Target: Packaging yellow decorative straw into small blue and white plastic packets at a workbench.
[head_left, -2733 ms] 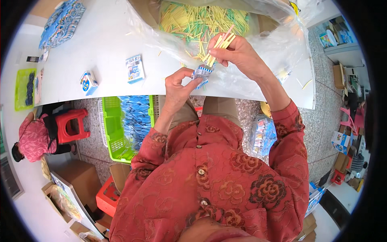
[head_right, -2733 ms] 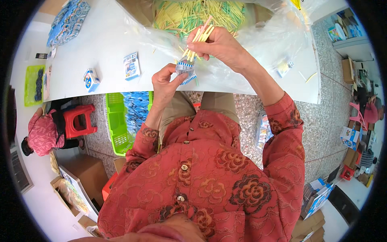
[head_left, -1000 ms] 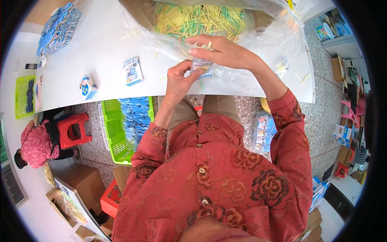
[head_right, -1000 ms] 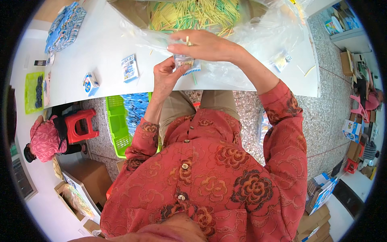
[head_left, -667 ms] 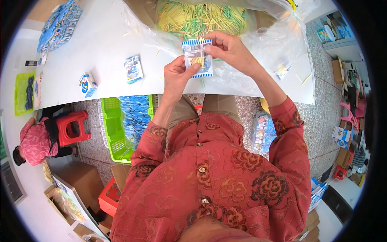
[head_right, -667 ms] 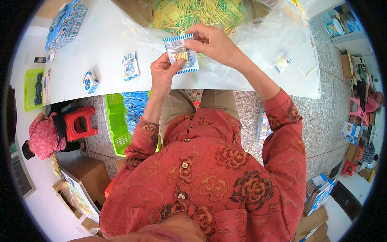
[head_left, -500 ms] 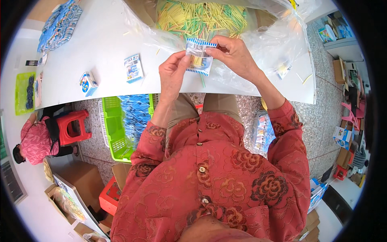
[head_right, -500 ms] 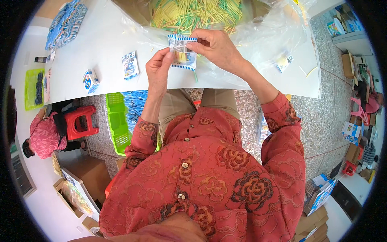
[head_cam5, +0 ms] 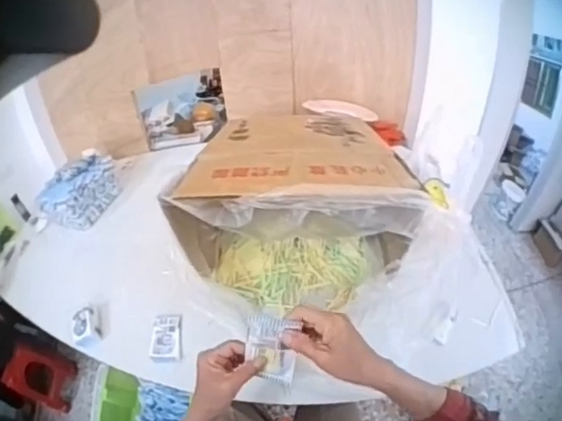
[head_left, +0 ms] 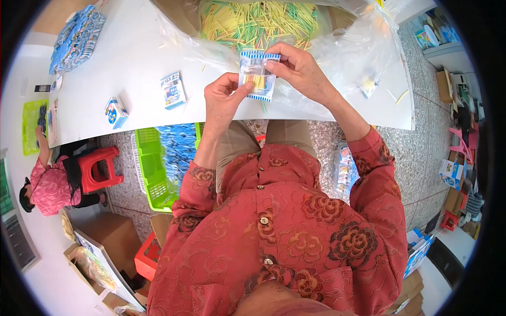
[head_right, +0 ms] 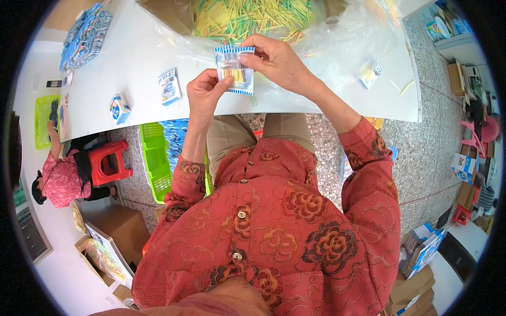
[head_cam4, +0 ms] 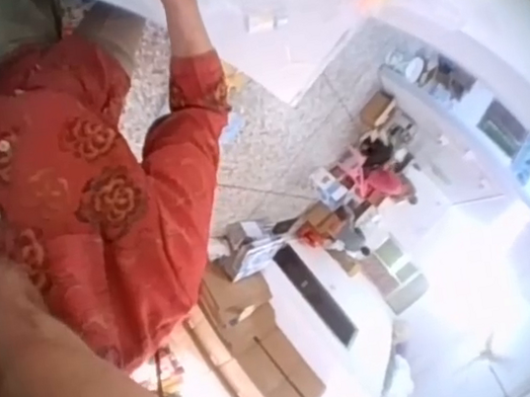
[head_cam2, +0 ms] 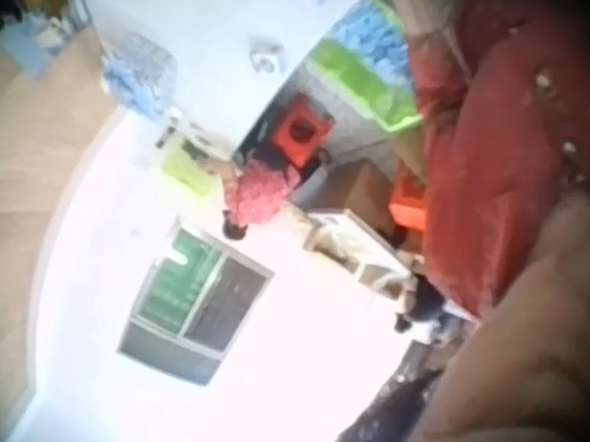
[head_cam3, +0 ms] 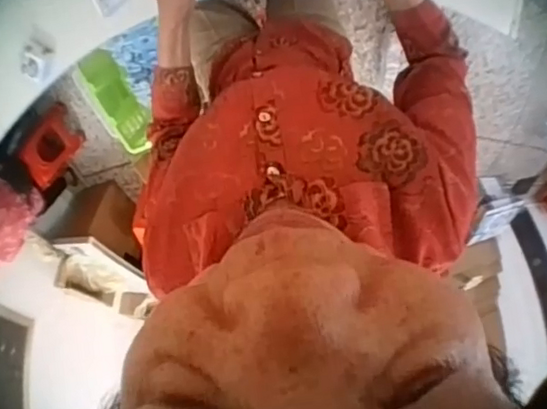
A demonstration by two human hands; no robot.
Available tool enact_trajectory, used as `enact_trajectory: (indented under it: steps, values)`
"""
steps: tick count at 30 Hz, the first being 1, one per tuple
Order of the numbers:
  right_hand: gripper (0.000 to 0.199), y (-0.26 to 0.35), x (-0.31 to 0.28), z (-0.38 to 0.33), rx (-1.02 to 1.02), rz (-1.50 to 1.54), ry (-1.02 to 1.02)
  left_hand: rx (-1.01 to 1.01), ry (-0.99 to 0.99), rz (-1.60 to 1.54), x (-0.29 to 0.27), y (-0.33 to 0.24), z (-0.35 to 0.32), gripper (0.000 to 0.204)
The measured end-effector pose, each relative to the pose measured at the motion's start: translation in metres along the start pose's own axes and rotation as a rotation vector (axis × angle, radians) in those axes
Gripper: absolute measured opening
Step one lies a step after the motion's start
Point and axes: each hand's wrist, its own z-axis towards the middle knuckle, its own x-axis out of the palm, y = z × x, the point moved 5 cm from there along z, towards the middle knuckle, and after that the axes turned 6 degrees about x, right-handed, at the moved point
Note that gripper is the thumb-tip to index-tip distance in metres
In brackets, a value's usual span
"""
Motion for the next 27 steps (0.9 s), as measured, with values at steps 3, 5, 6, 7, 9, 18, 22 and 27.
enact_trajectory:
  steps: [3,5,6,7,9,18,22,27]
  values:
    - [0.021,0.002,0.006,-0.005,0.106,0.298,0.040,0.010,0.004,0.006,0.003,-0.002,-0.002,0.010]
    - [0.023,-0.010,0.009,-0.008,0.129,0.285,0.078,0.009,0.004,0.001,0.008,-0.003,-0.003,0.010]
    - [0.024,-0.015,0.012,-0.011,0.152,0.271,0.116,-0.005,0.004,-0.012,0.012,-0.003,-0.004,0.009]
    - [0.024,-0.018,0.011,-0.013,0.153,0.268,0.108,-0.020,0.005,-0.027,0.015,-0.002,-0.004,0.009]
    - [0.024,-0.019,0.006,-0.018,0.159,0.192,0.095,-0.030,0.013,0.019,0.018,0.001,-0.005,0.008]
    - [0.019,0.004,-0.026,-0.081,0.052,-0.134,-0.070,0.045,0.233,0.114,0.041,-0.004,-0.020,0.013]
    - [0.020,-0.025,-0.116,-0.148,0.094,0.181,-0.591,0.031,0.193,0.080,0.029,0.002,-0.020,0.011]
    - [0.019,-0.096,-0.199,-0.204,0.270,0.275,-1.068,0.025,-0.018,0.160,-0.015,0.014,-0.018,0.011]
